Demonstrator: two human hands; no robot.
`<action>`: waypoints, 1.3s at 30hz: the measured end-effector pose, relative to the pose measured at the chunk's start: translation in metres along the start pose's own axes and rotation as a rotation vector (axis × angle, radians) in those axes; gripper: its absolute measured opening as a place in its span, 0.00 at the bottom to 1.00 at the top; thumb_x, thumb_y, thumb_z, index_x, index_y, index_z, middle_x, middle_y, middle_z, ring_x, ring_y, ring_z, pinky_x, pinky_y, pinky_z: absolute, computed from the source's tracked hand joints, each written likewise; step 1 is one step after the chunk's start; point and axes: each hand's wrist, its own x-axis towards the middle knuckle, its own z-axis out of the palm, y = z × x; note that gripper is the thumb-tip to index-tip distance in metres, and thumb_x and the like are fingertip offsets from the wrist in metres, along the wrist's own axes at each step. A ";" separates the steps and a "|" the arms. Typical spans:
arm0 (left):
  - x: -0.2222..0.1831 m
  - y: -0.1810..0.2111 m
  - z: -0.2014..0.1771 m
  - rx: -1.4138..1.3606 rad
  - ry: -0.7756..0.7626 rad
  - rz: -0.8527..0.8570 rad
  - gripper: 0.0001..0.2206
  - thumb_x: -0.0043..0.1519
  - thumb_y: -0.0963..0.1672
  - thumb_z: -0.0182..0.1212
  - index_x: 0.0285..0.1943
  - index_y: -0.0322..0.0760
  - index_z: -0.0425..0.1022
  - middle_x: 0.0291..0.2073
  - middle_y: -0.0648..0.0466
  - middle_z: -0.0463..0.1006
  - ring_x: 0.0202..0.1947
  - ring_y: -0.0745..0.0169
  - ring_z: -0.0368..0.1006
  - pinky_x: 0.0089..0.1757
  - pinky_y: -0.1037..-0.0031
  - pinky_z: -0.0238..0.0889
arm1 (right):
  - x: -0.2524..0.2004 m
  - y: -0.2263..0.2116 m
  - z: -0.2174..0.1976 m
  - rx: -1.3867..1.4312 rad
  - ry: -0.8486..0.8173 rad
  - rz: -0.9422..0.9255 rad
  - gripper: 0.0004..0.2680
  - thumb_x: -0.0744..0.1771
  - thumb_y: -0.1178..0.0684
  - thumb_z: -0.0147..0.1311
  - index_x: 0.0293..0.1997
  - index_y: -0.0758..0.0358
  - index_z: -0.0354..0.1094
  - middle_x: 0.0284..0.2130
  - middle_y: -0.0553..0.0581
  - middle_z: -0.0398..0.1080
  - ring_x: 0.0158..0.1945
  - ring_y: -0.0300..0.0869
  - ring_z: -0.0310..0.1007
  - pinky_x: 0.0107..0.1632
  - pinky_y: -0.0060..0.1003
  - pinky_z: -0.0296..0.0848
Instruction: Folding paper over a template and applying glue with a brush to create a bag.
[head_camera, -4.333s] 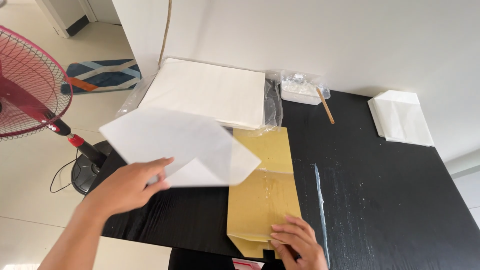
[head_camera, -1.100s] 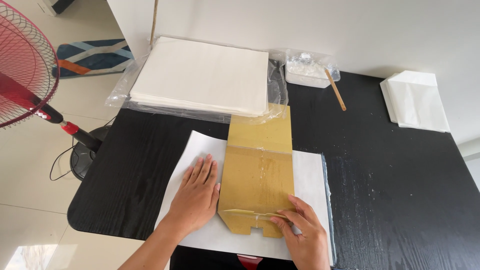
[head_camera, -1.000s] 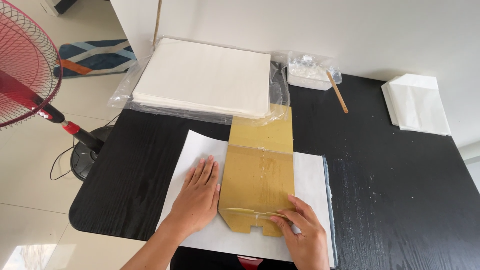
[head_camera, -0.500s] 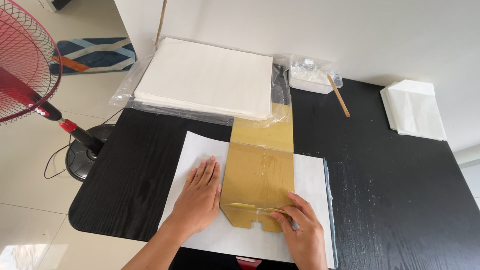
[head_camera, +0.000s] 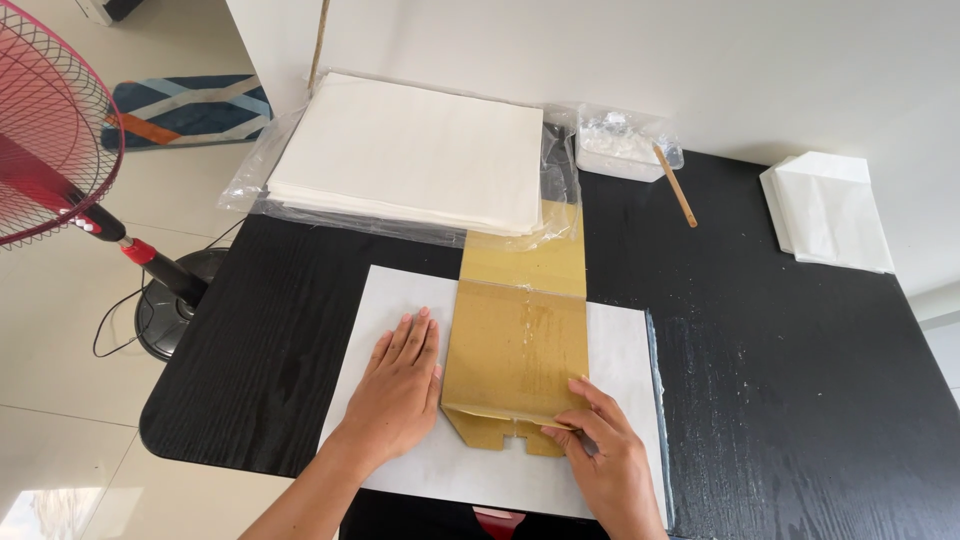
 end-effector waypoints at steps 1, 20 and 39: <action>0.000 0.000 0.000 0.000 -0.001 0.001 0.28 0.72 0.48 0.31 0.80 0.32 0.38 0.80 0.47 0.36 0.78 0.52 0.30 0.69 0.60 0.25 | 0.000 0.000 0.000 0.000 0.001 0.001 0.04 0.63 0.54 0.63 0.35 0.62 0.80 0.59 0.52 0.72 0.64 0.39 0.73 0.54 0.32 0.79; 0.000 0.001 -0.005 -0.008 -0.015 0.006 0.28 0.72 0.47 0.31 0.80 0.32 0.37 0.80 0.46 0.35 0.78 0.51 0.29 0.69 0.60 0.25 | -0.009 0.006 -0.003 -0.096 -0.108 -0.100 0.07 0.61 0.62 0.64 0.41 0.63 0.78 0.59 0.53 0.74 0.71 0.42 0.64 0.69 0.41 0.69; -0.078 -0.048 -0.009 1.002 0.381 -0.062 0.85 0.39 0.92 0.19 0.81 0.23 0.29 0.78 0.30 0.31 0.79 0.38 0.26 0.71 0.59 0.21 | -0.012 0.016 0.001 -0.111 -0.087 -0.206 0.13 0.60 0.49 0.71 0.41 0.65 0.79 0.61 0.56 0.72 0.70 0.46 0.65 0.72 0.47 0.60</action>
